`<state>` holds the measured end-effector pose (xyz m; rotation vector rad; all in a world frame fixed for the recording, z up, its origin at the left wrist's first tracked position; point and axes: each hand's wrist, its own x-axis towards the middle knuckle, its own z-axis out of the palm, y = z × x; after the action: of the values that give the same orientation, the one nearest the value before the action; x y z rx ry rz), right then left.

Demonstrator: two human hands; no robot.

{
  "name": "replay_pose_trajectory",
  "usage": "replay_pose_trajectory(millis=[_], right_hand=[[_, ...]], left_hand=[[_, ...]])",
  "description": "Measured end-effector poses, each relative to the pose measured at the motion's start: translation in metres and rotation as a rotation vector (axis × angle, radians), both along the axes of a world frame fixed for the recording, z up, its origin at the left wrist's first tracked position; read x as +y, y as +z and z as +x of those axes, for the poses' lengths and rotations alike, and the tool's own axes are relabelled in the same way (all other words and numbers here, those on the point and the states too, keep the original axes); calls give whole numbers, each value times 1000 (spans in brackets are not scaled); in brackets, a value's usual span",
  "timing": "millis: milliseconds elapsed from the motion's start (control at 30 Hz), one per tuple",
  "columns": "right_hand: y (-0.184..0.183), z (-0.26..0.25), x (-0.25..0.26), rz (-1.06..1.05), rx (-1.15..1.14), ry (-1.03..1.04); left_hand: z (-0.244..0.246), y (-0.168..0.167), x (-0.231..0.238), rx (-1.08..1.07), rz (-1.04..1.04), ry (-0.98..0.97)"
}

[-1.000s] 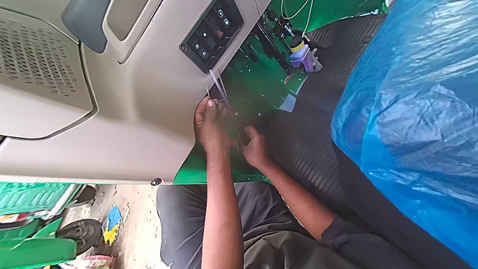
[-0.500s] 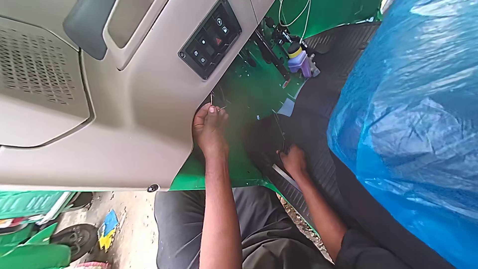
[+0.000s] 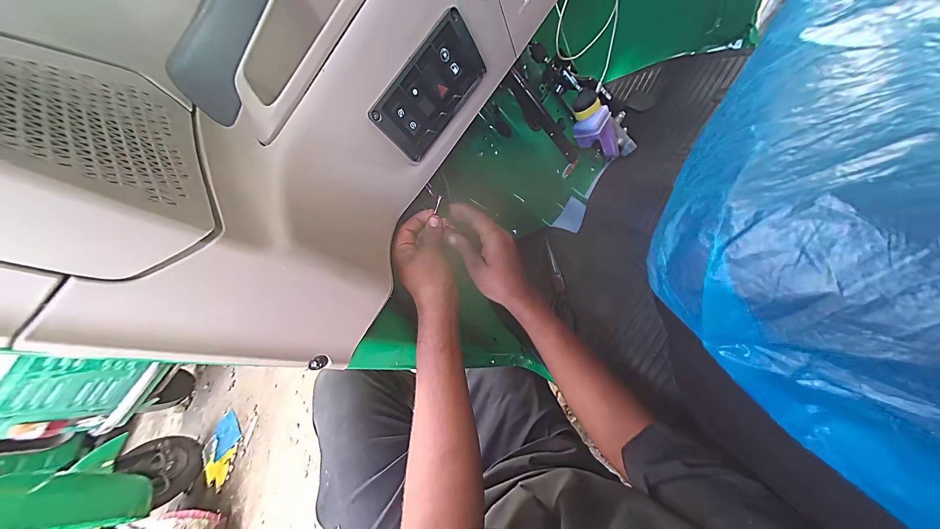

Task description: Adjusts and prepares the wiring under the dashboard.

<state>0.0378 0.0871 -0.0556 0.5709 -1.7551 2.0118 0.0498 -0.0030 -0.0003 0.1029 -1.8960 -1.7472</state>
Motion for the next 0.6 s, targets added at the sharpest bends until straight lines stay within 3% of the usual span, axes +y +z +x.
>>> replay_pose_trajectory(millis=[400, 600], right_hand=[[2, 1, -6, -72, 59, -281], [-34, 6, 21, -38, -119, -328]], left_hand=[[4, 0, 5, 11, -171, 65], [-2, 2, 2, 15, -145, 80]])
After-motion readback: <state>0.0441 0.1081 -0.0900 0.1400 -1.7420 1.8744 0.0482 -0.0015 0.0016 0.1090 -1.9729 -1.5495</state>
